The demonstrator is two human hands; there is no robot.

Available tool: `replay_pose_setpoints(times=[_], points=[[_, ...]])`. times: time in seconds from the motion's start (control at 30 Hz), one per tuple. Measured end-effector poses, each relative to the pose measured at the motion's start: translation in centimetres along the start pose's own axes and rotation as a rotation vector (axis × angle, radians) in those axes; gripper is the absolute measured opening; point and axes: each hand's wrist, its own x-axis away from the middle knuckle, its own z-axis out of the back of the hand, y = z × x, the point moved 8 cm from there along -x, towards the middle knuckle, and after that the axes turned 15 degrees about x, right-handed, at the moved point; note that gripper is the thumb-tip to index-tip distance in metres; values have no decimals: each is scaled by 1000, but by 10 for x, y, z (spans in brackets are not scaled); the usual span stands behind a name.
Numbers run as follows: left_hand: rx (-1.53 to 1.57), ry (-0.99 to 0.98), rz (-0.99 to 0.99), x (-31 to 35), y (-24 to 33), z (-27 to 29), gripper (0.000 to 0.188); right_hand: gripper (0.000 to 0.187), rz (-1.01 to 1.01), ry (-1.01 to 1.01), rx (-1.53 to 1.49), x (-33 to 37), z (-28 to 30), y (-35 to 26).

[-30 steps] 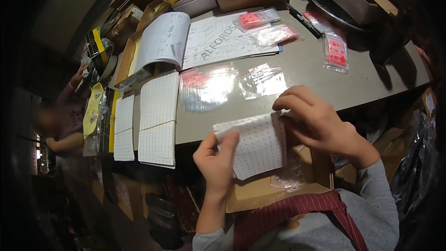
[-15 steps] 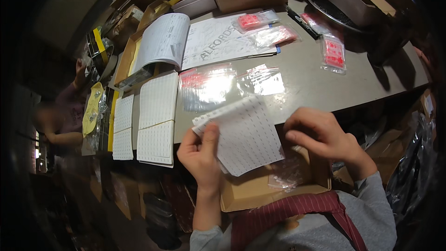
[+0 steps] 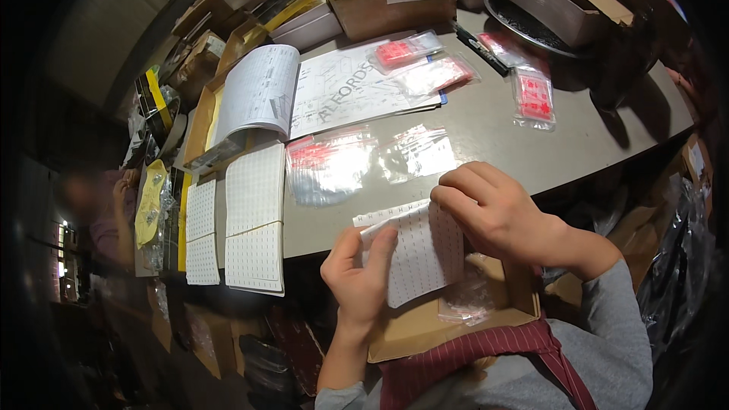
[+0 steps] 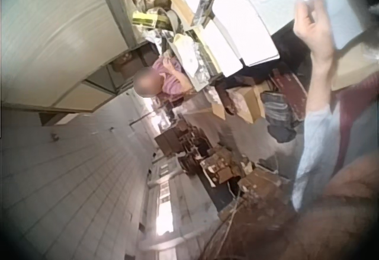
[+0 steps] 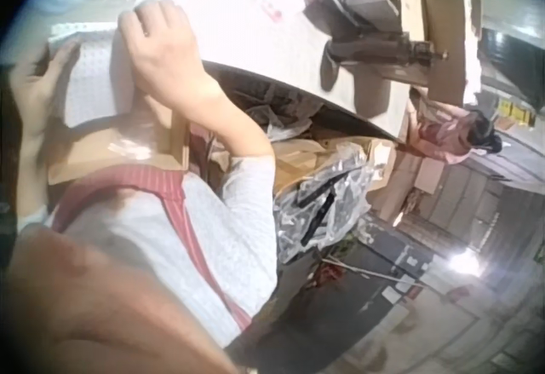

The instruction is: The person repeatedly picks small white beads from a perforated sheet and places them into small clear plastic bags. The person then places the filled bags into a cardboard box on the table.

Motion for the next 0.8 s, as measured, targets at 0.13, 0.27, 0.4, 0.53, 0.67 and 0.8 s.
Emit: replay_pose_setpoints(times=[0.13,0.27,0.4,0.53,0.67,0.8], points=[[27,4,69,-3,0,-1,18,36,31,-32,32,-2,-5,-3],[191,57,161,-6,-2,1,20,34,147,18,124,-4,-5,-12],[326,60,281,-8,-11,6,20,26,309,109,174,-1,-8,-20],[371,63,315,-12,-16,9,18,24,419,-40,84,-1,-5,-16],[343,58,321,-15,-21,14,13,12,-5,-153,-357,-25,-3,33],[278,79,297,-15,-19,12,12,18,-403,-571,-362,-46,-41,98]])
